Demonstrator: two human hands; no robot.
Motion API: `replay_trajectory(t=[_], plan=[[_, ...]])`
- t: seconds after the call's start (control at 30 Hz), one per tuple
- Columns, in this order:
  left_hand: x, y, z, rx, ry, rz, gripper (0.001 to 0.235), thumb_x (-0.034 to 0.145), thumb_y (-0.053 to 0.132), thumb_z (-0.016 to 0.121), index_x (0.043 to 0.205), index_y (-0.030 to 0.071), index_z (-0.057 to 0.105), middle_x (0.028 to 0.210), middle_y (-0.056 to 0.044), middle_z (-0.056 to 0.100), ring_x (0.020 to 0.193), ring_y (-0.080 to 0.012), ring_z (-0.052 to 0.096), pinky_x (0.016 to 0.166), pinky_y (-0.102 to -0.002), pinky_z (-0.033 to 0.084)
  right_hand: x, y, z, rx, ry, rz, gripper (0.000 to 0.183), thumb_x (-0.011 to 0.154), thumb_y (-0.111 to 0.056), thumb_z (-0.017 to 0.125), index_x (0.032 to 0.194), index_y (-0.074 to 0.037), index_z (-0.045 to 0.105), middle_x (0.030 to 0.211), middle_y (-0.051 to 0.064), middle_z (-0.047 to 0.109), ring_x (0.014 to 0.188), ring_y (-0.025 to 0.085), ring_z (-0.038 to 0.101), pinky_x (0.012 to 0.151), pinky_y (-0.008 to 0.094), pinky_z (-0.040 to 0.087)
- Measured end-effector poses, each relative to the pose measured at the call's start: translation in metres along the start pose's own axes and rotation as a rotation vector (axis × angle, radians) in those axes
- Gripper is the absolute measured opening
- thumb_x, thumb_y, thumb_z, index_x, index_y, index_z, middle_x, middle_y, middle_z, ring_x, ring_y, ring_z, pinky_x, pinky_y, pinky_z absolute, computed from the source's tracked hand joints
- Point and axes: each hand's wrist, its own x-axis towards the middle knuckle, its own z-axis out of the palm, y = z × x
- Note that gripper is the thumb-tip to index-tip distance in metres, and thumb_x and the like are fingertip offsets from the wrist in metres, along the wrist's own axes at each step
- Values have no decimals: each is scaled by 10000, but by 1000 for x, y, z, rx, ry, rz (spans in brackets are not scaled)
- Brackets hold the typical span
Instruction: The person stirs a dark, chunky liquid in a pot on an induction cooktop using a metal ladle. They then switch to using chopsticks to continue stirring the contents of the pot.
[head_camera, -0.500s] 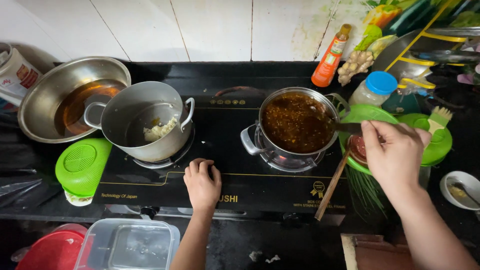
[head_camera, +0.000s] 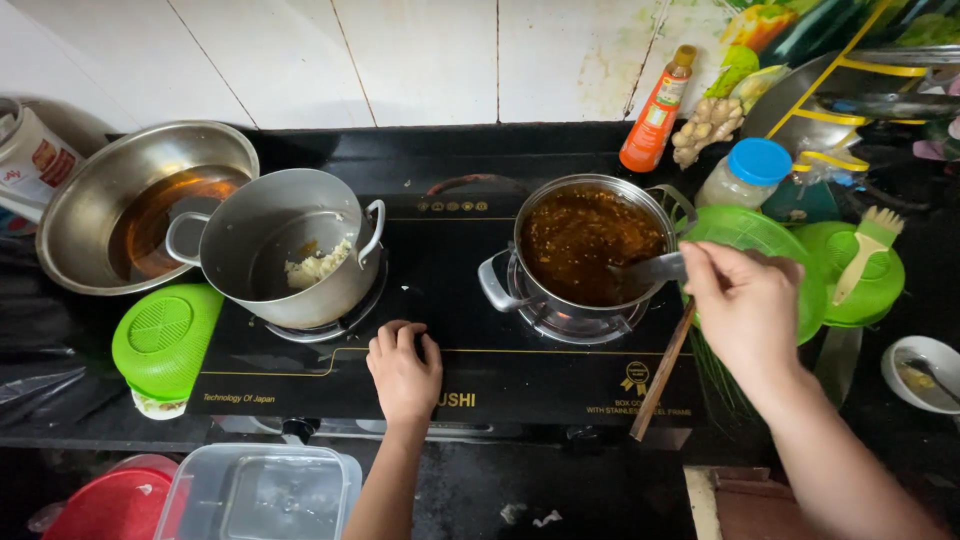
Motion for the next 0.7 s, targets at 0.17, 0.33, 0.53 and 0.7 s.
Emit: replay_trajectory(t=[0.17, 0.33, 0.53, 0.7], plan=[[1, 1, -1, 0, 15, 11, 132, 774, 155, 573, 896, 127, 615, 989, -57, 555, 843, -303, 502, 717, -438, 394, 1, -3, 16, -48, 48, -76, 112, 935, -162, 639, 884, -126, 732, 607, -67, 630, 615, 79, 615, 827, 275, 344], [0, 1, 0, 4, 27, 14, 137, 766, 149, 580, 898, 132, 614, 989, -57, 555, 839, -300, 505, 717, -434, 396, 2, 5, 28, -119, 111, -149, 102, 932, -152, 657, 879, -125, 740, 609, -82, 631, 629, 109, 616, 833, 316, 339], [1, 1, -1, 8, 25, 13, 136, 761, 147, 581, 893, 128, 611, 976, -62, 560, 833, -304, 503, 707, -440, 395, 3, 16, 34, -195, 107, -145, 124, 957, -202, 632, 905, -165, 737, 658, -97, 650, 631, 107, 617, 820, 315, 332], [1, 4, -4, -7, 17, 2, 122, 777, 144, 577, 890, 118, 614, 994, -60, 552, 846, -303, 498, 718, -434, 392, 1, 24, 32, -198, 137, -133, 126, 971, -182, 640, 920, -146, 749, 686, -91, 657, 612, 93, 602, 822, 317, 308]])
